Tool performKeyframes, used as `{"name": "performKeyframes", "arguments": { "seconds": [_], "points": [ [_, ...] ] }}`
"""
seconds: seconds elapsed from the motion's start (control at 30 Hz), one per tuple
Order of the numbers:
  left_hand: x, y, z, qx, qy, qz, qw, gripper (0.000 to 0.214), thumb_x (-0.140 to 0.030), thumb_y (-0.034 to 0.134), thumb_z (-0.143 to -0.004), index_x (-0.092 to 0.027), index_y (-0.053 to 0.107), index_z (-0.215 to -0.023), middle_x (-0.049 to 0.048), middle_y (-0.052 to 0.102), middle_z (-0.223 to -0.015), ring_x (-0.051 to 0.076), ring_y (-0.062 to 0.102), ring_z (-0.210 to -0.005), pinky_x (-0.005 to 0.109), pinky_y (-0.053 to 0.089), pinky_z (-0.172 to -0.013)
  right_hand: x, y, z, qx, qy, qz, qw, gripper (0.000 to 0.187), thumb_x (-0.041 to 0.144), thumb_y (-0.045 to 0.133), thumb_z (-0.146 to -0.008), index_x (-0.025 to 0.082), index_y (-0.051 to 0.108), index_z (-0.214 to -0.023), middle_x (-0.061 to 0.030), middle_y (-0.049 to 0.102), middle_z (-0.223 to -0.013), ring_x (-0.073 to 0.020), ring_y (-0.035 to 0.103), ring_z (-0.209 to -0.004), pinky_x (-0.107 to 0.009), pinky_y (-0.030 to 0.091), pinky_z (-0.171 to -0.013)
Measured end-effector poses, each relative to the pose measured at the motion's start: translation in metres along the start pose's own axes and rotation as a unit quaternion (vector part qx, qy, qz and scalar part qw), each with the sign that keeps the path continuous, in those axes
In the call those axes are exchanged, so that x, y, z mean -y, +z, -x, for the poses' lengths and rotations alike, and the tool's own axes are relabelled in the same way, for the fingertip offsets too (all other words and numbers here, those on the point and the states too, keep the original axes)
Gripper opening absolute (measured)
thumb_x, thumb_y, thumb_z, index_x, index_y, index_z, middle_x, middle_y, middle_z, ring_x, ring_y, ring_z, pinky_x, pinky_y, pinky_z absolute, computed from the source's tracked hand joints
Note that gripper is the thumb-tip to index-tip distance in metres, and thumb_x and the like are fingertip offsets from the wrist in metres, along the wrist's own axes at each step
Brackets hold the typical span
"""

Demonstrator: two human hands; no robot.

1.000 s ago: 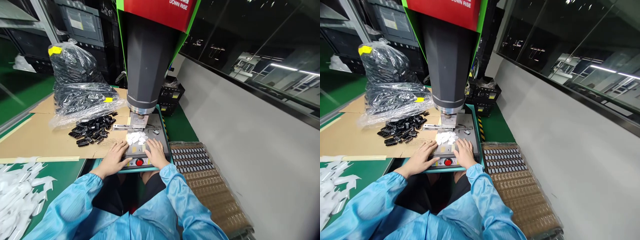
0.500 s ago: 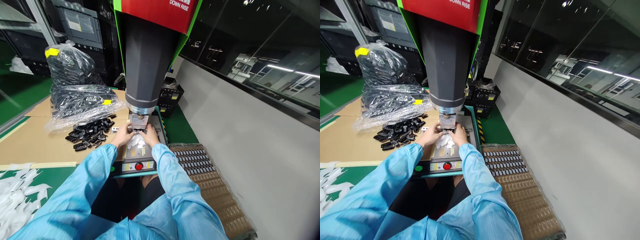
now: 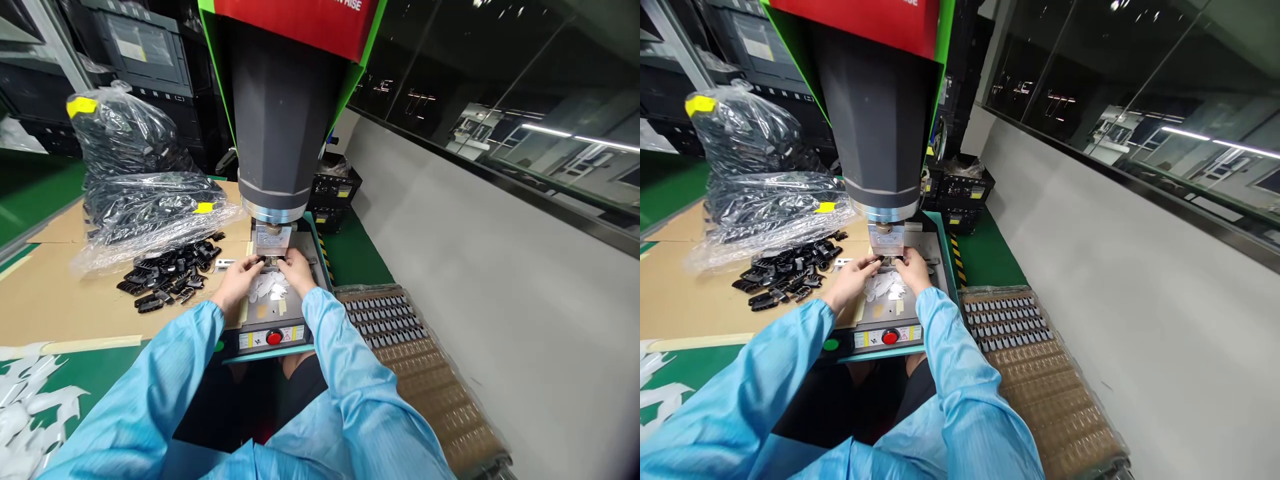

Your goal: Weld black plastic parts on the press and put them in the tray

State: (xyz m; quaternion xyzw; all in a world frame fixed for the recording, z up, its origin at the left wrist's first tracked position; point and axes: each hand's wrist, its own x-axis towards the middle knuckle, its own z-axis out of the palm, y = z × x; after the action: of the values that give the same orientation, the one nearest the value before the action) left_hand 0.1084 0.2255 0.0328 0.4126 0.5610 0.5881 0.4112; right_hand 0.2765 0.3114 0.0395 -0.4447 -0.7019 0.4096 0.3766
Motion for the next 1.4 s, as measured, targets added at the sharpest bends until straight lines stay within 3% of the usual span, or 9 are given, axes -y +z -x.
{"name": "performKeyframes", "arguments": {
  "seconds": [0.1,0.27,0.43,0.73,0.93,1.1,1.2,1.3,1.4],
  "points": [
    [0.003,0.002,0.048,-0.026,-0.040,0.087,0.995,0.079,-0.064,0.092,-0.068,-0.016,0.074,-0.128,0.0140,0.076,-0.122,0.024,0.073,-0.097,0.044,0.058,-0.097,-0.009,-0.001,0.044,-0.018,0.020,-0.121,0.992,0.033,0.022,0.067,-0.091,0.019,0.069,-0.124,-0.0110,0.079,-0.124,-0.0216,0.078,-0.106,-0.039,0.063,-0.099],
    [0.014,0.009,0.122,0.002,-0.042,0.088,0.995,0.069,-0.060,0.089,-0.076,-0.019,0.069,-0.129,0.0092,0.077,-0.107,0.024,0.074,-0.098,0.043,0.060,-0.098,-0.008,0.003,0.130,0.021,0.017,-0.209,0.978,0.037,0.033,0.069,-0.092,0.022,0.068,-0.127,-0.0093,0.078,-0.122,-0.0233,0.077,-0.113,-0.041,0.064,-0.101],
    [0.023,0.018,0.161,0.002,-0.044,0.098,0.994,0.061,-0.060,0.088,-0.077,-0.023,0.070,-0.123,0.0112,0.077,-0.119,0.027,0.073,-0.110,0.045,0.061,-0.101,0.006,0.005,0.175,0.035,0.015,-0.217,0.975,0.036,0.029,0.069,-0.090,0.023,0.068,-0.126,-0.0081,0.079,-0.118,-0.0219,0.077,-0.111,-0.040,0.063,-0.104],
    [0.028,0.018,0.178,0.002,-0.056,0.146,0.988,0.057,-0.050,0.095,-0.075,-0.020,0.073,-0.120,0.0050,0.078,-0.098,0.016,0.071,-0.085,0.034,0.061,-0.088,0.003,0.003,0.197,0.035,0.004,-0.220,0.975,0.039,0.026,0.070,-0.091,0.023,0.069,-0.130,-0.0086,0.078,-0.123,-0.0218,0.076,-0.113,-0.038,0.063,-0.104],
    [0.023,0.021,0.180,0.004,-0.055,0.172,0.983,0.053,-0.046,0.097,-0.074,-0.020,0.074,-0.115,0.0041,0.078,-0.095,0.015,0.071,-0.081,0.032,0.061,-0.085,0.003,0.002,0.198,0.035,0.008,-0.238,0.971,0.038,0.026,0.071,-0.091,0.024,0.069,-0.129,-0.0090,0.077,-0.128,-0.0217,0.075,-0.116,-0.038,0.062,-0.105],
    [0.023,0.021,0.179,-0.002,-0.064,0.193,0.979,0.053,-0.044,0.098,-0.073,-0.020,0.074,-0.112,0.0058,0.079,-0.104,0.016,0.074,-0.090,0.031,0.062,-0.089,0.004,0.005,0.200,0.038,0.021,-0.251,0.967,0.036,0.028,0.073,-0.091,0.023,0.069,-0.126,-0.0090,0.078,-0.120,-0.0214,0.076,-0.111,-0.036,0.064,-0.098],
    [0.023,0.020,0.179,-0.006,-0.068,0.204,0.976,0.047,-0.041,0.099,-0.073,-0.019,0.073,-0.105,0.0024,0.076,-0.094,0.013,0.071,-0.081,0.026,0.061,-0.081,0.005,0.008,0.200,0.029,0.020,-0.260,0.965,0.033,0.027,0.075,-0.090,0.022,0.068,-0.121,-0.0088,0.078,-0.119,-0.0212,0.076,-0.111,-0.036,0.064,-0.099],
    [0.020,0.015,0.177,0.006,-0.100,0.249,0.963,0.043,-0.040,0.096,-0.078,-0.019,0.070,-0.105,0.0022,0.075,-0.091,0.014,0.071,-0.077,0.026,0.061,-0.075,0.007,0.010,0.201,0.017,0.030,-0.286,0.958,0.033,0.029,0.075,-0.090,0.023,0.063,-0.121,-0.0089,0.078,-0.120,-0.0210,0.077,-0.105,-0.036,0.065,-0.094],
    [0.015,0.011,0.176,0.027,-0.151,0.318,0.936,0.044,-0.039,0.092,-0.081,-0.019,0.070,-0.113,0.0067,0.076,-0.105,0.018,0.074,-0.086,0.030,0.063,-0.079,0.008,0.010,0.202,0.006,0.058,-0.301,0.952,0.032,0.032,0.070,-0.095,0.024,0.061,-0.125,-0.0093,0.078,-0.121,-0.0203,0.078,-0.097,-0.037,0.066,-0.089]
  ]
}}
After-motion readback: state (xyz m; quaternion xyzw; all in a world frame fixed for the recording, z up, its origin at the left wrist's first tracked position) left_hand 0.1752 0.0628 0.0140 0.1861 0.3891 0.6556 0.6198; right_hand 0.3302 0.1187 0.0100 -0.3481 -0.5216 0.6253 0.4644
